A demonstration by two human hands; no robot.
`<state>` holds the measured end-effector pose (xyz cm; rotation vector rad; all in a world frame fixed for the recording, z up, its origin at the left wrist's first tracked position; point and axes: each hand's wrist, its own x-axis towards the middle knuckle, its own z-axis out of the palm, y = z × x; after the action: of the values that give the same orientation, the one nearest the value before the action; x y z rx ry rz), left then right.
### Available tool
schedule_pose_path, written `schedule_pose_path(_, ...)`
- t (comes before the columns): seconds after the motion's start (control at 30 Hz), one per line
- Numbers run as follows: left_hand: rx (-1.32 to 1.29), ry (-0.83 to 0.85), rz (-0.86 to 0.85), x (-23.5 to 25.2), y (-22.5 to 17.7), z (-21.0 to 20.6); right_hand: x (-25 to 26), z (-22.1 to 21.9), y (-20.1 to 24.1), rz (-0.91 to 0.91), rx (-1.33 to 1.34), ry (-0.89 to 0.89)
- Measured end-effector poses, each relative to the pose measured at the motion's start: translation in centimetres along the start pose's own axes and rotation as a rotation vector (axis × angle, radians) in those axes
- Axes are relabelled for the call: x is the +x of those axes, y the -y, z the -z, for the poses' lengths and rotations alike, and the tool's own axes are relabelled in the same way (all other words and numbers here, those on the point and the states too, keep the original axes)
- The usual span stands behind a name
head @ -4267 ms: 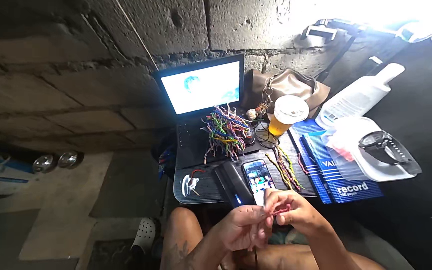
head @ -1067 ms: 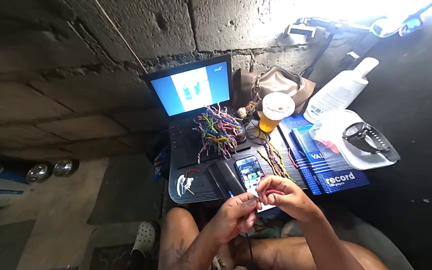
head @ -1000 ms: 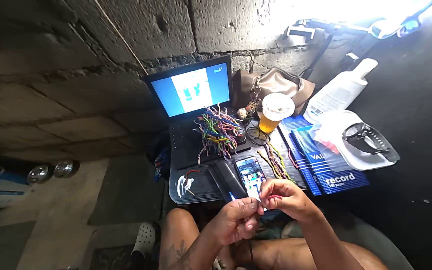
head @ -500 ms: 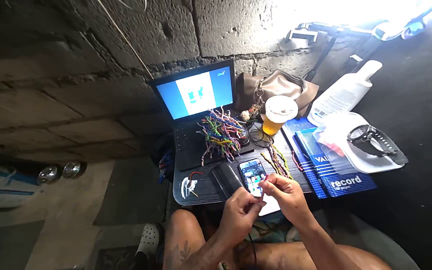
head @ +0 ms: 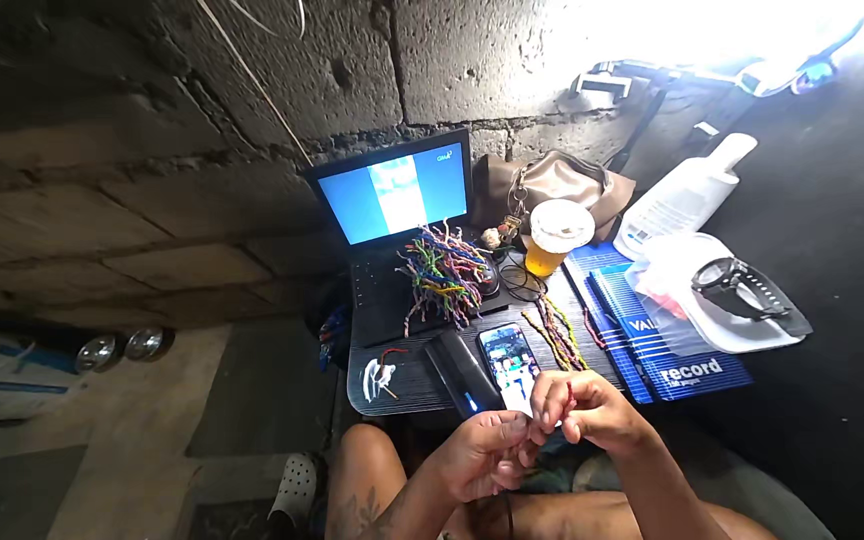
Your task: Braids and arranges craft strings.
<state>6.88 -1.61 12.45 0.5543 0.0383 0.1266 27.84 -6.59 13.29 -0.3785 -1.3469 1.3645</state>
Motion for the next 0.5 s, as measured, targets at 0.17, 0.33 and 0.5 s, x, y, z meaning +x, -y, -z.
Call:
schedule_pose_path(0.17, -0.066, 0.066, 0.024, -0.1, 0.2, 0.0, 0.0, 0.0, -0.1, 0.034, 0.078, 0.053)
schedule_pose_path(0.33, -0.064, 0.146, 0.07, -0.1, 0.7, 0.2, 0.1, -0.2, -0.2, 0.041, 0.198, 0.127)
schedule_pose_path(0.5, 0.086, 0.193, 0.029, -0.1, 1.0, 0.2, 0.2, -1.0, 0.1, 0.01, 0.168, 0.079)
